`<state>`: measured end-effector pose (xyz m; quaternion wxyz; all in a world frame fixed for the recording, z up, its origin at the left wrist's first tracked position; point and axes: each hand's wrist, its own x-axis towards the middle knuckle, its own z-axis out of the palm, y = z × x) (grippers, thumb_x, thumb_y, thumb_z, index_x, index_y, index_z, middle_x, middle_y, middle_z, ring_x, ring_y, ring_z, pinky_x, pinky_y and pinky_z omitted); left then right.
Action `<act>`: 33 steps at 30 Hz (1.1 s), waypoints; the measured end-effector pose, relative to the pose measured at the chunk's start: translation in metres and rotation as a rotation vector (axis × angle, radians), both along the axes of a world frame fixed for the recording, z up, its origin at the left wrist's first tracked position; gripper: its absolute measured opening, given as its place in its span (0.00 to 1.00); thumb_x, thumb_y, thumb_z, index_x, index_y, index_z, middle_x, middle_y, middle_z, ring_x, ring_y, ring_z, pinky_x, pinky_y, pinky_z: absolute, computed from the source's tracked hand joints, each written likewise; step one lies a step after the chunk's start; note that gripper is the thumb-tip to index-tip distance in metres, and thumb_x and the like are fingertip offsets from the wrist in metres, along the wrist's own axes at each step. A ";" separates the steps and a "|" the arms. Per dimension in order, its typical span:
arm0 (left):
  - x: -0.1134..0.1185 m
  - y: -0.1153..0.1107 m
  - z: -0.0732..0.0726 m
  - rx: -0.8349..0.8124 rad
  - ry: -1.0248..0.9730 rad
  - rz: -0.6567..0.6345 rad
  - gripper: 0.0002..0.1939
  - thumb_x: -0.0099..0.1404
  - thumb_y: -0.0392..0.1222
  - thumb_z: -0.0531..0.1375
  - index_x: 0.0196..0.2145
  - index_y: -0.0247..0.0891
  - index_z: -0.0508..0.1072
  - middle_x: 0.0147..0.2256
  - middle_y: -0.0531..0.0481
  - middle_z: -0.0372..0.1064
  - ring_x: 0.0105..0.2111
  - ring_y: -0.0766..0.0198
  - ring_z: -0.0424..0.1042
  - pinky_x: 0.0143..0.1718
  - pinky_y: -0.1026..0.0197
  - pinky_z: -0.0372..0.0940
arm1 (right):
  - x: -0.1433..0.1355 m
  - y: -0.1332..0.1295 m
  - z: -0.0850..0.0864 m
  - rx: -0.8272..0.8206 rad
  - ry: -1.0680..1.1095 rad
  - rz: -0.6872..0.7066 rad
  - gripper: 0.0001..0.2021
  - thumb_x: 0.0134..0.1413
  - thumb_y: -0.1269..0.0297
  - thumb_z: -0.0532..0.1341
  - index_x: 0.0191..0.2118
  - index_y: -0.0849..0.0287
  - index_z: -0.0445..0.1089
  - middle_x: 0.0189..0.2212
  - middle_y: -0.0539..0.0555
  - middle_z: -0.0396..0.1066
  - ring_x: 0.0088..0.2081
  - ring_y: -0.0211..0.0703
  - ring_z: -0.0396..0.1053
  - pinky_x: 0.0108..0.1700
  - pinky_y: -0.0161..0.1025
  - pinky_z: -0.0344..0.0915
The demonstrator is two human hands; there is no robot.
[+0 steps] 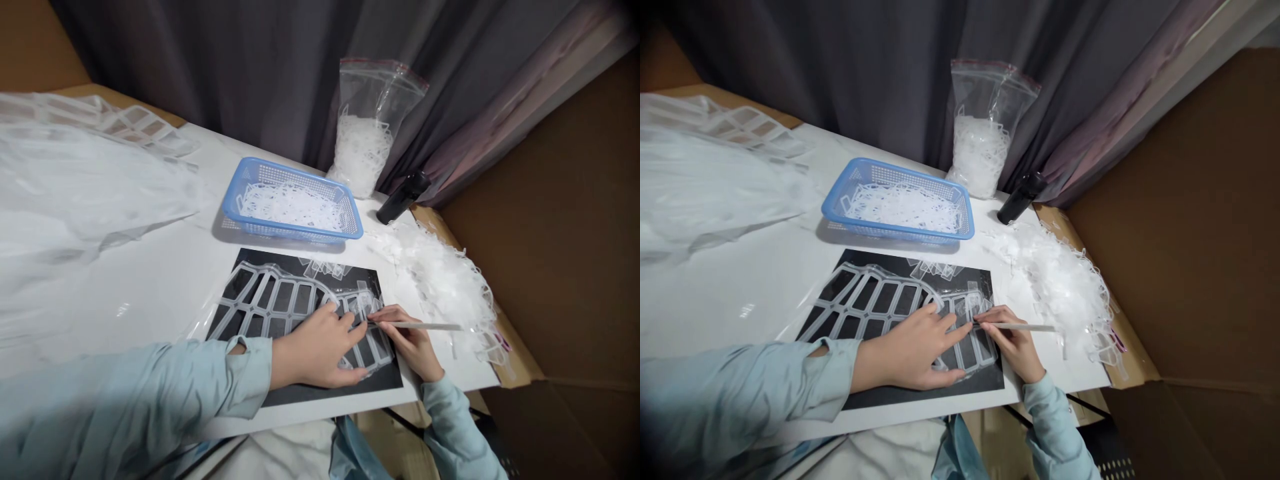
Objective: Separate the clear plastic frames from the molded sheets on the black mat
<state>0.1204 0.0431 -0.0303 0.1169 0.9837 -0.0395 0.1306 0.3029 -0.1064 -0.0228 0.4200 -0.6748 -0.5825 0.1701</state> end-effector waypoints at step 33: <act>0.000 0.000 0.002 -0.004 -0.002 0.005 0.34 0.66 0.63 0.53 0.56 0.32 0.68 0.38 0.42 0.70 0.32 0.56 0.70 0.43 0.52 0.58 | -0.007 -0.001 0.002 0.044 -0.200 0.013 0.10 0.64 0.72 0.59 0.46 0.53 0.74 0.40 0.54 0.77 0.43 0.46 0.71 0.45 0.43 0.70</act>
